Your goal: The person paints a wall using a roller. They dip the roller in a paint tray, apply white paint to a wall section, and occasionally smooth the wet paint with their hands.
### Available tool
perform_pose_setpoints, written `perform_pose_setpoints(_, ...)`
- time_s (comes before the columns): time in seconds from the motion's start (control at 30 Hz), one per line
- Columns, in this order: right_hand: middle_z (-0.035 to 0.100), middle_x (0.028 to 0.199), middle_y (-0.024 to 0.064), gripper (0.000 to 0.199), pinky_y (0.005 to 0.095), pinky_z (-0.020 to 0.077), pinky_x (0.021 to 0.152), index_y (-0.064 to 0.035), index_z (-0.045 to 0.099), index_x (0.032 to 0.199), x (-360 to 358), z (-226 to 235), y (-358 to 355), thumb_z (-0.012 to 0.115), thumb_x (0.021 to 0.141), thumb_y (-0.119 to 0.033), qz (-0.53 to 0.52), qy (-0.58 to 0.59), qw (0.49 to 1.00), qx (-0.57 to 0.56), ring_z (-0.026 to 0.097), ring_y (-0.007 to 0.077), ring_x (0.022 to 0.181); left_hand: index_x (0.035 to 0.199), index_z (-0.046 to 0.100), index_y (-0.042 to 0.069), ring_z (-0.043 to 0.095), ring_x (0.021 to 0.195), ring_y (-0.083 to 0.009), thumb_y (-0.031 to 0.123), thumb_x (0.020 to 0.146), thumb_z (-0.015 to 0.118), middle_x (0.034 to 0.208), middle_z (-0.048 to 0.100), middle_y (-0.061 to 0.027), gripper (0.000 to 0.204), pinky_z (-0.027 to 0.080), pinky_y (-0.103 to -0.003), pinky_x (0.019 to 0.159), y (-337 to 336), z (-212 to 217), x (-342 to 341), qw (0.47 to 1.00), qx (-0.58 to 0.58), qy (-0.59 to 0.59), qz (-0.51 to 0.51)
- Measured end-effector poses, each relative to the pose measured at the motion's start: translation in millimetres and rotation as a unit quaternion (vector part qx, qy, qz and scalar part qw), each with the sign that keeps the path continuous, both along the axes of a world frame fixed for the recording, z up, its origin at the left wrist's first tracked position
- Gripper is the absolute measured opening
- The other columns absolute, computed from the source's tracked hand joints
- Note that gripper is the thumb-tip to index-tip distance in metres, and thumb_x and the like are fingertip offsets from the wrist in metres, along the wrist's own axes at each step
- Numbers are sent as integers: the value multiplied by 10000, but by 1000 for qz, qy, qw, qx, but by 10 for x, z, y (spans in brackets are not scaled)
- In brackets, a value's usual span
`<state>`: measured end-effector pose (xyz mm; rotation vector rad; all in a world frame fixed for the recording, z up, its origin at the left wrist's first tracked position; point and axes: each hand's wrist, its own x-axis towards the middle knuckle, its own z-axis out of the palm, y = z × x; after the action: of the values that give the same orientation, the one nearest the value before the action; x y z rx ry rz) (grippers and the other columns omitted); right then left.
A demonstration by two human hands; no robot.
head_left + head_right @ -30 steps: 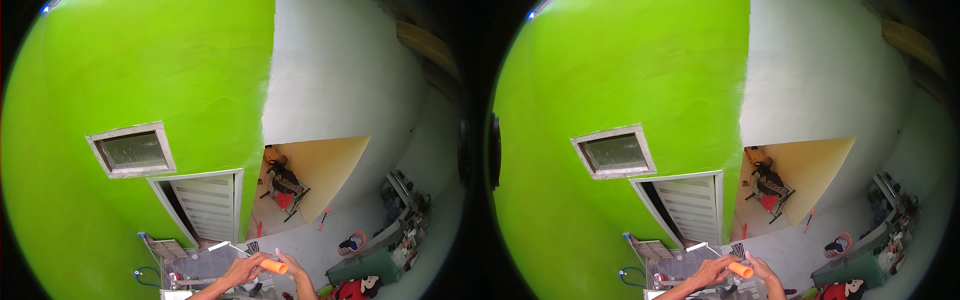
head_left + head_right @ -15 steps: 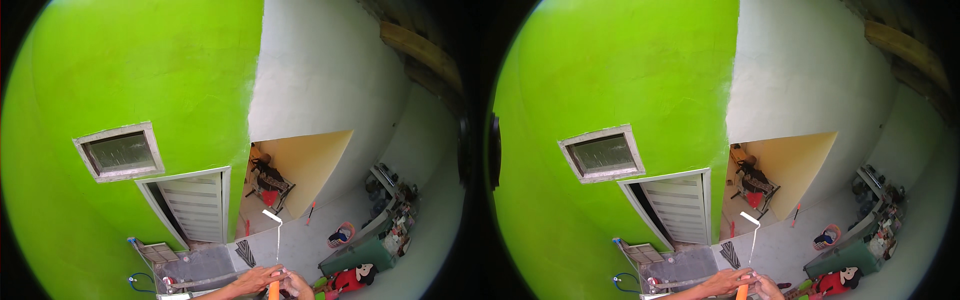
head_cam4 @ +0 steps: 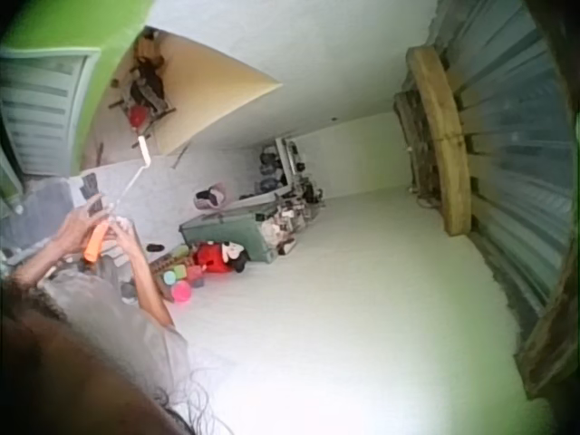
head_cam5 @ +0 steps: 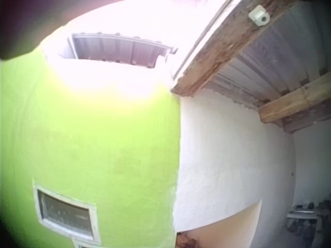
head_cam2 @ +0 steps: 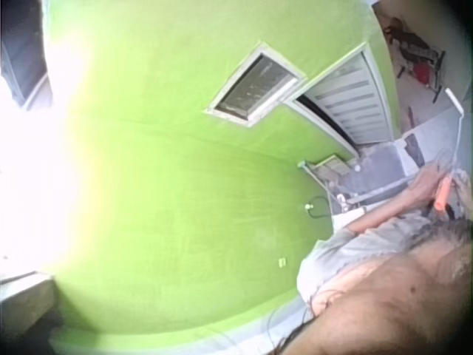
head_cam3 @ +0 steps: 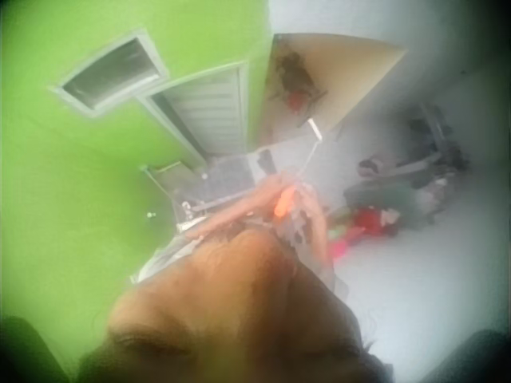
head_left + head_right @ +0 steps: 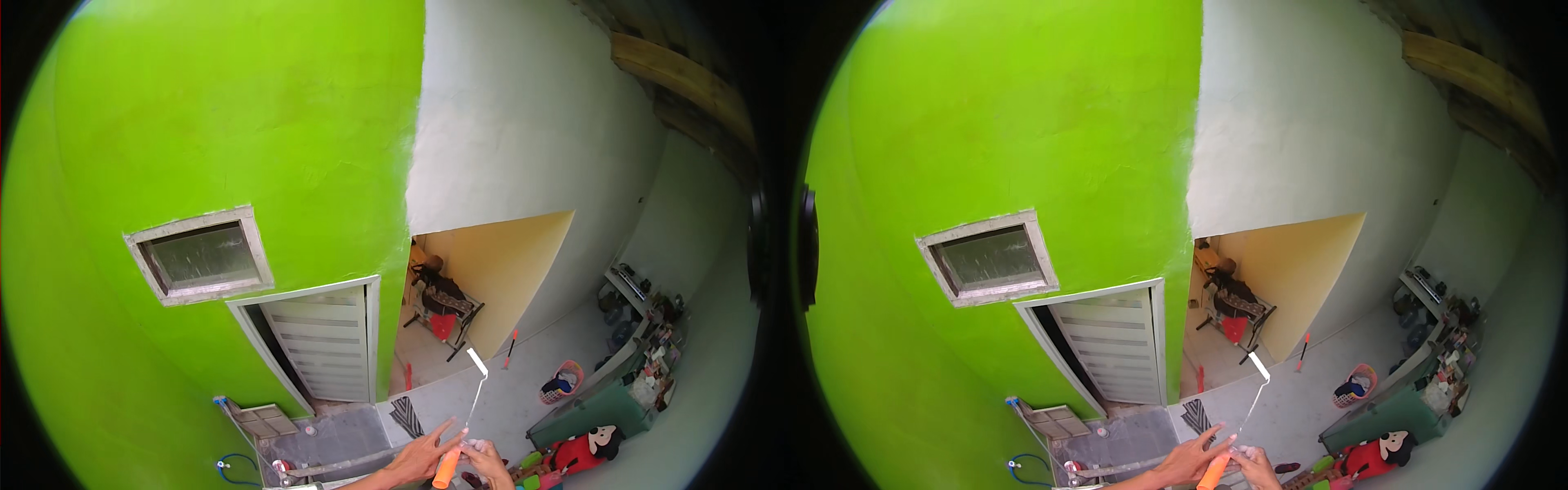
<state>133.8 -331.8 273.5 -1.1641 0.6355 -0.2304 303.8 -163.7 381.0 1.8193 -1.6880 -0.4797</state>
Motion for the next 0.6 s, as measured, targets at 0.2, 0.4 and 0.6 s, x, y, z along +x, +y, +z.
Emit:
perform_pose_setpoints(0.2,730,1017,149,297,323,575,834,131,654,1112,320,666,97,587,1010,-140,35,-50,992,-107,695,190,922,1402,539,45,616,1130,-243,206,946,668,1285,647,-133,500,479,-388,998,242,-652,-98,951,-112,227,177)
perform_pose_setpoints(0.4,732,1017,140,233,296,556,838,110,654,1130,612,952,-14,581,993,-64,10,-62,982,-176,678,155,923,1329,552,-21,643,863,-121,372,880,773,959,698,-68,636,524,-289,828,86,-398,119,896,65,435,60)
perform_pose_setpoints(0.6,727,1071,152,265,324,557,890,89,620,1205,844,1125,-204,585,981,-49,33,-108,947,-300,691,186,967,1278,593,-14,654,791,-134,362,897,758,959,706,-85,560,536,-312,768,-117,-469,190,899,-5,435,61)
